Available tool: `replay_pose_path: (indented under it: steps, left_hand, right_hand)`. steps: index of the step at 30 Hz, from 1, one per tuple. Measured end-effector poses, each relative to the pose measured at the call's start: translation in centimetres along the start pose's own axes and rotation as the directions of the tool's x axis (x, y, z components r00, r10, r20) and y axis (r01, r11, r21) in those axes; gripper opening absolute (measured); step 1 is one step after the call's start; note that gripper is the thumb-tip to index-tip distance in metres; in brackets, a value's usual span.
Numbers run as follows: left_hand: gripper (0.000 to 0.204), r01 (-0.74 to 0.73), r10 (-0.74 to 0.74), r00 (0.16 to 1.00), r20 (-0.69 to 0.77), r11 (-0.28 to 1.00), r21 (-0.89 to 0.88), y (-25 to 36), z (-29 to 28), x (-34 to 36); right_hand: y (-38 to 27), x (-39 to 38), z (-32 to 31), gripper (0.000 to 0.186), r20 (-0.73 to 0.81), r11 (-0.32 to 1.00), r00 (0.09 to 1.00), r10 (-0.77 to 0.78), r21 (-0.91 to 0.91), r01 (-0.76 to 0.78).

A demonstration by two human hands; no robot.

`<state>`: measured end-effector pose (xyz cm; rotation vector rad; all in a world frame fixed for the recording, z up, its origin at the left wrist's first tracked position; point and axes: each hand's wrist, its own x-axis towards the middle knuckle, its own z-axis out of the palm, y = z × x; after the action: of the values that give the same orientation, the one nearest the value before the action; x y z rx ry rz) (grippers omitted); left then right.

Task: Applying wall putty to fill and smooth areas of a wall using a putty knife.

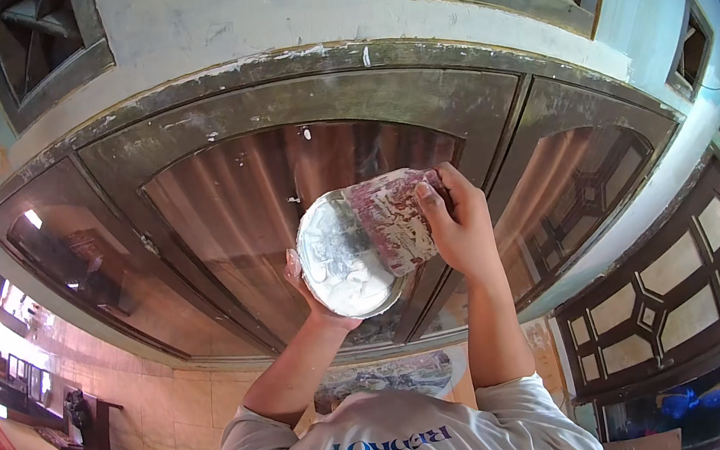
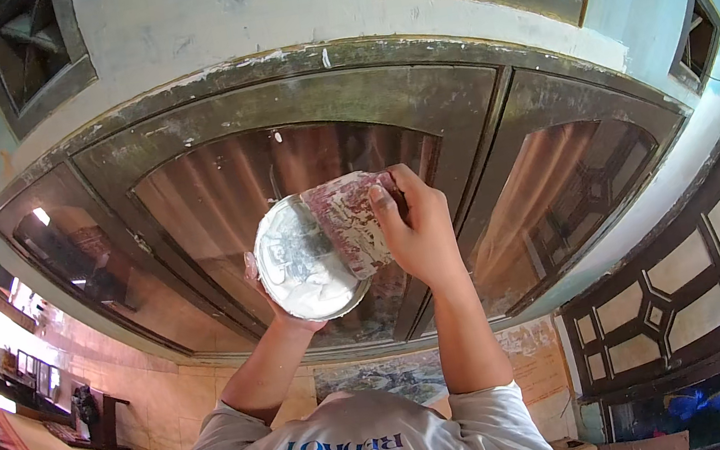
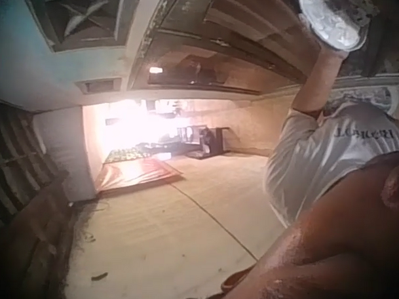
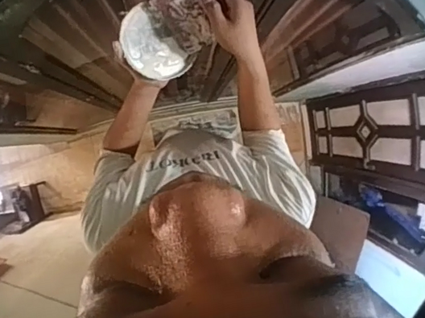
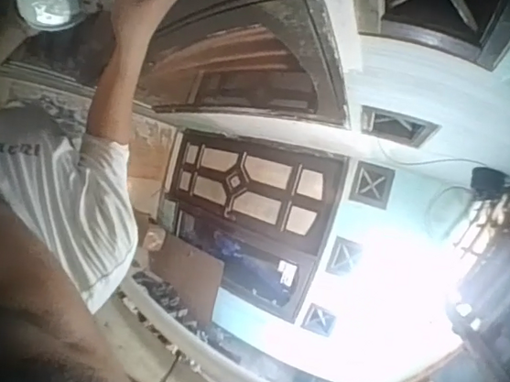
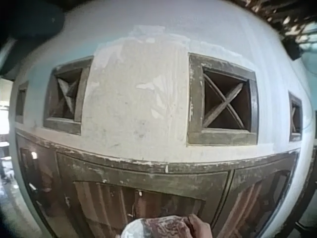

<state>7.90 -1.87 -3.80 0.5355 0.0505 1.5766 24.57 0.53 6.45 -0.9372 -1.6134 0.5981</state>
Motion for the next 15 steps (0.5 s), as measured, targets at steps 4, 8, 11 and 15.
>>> replay_pose_path:
  steps: [4,8,11,15]
  left_hand:
    - [0.087,-0.032,0.031,0.991,0.127,0.999,0.006,0.7,-0.7,-0.7]
    - [0.082,0.047,-0.024,0.982,0.189,0.992,-0.12,1.6,-0.1,-1.0]
    - [0.083,0.195,-0.083,0.943,0.323,0.922,-0.334,2.4,0.0,-1.2]
    - [0.093,0.205,-0.194,0.964,0.182,0.978,-0.047,2.8,0.0,-1.2]
  right_hand:
    - [-1.0,-0.2,1.2,0.013,0.087,0.988,0.992,-0.088,-0.12,0.098]
    - [-1.6,-0.2,1.8,0.013,0.085,0.978,0.984,-0.154,-0.126,0.164]
    - [-1.7,-0.2,1.9,0.014,0.124,0.978,0.983,-0.134,-0.141,0.152]
    - [-1.5,-0.4,2.1,0.015,0.138,0.984,0.983,-0.118,-0.116,0.134]
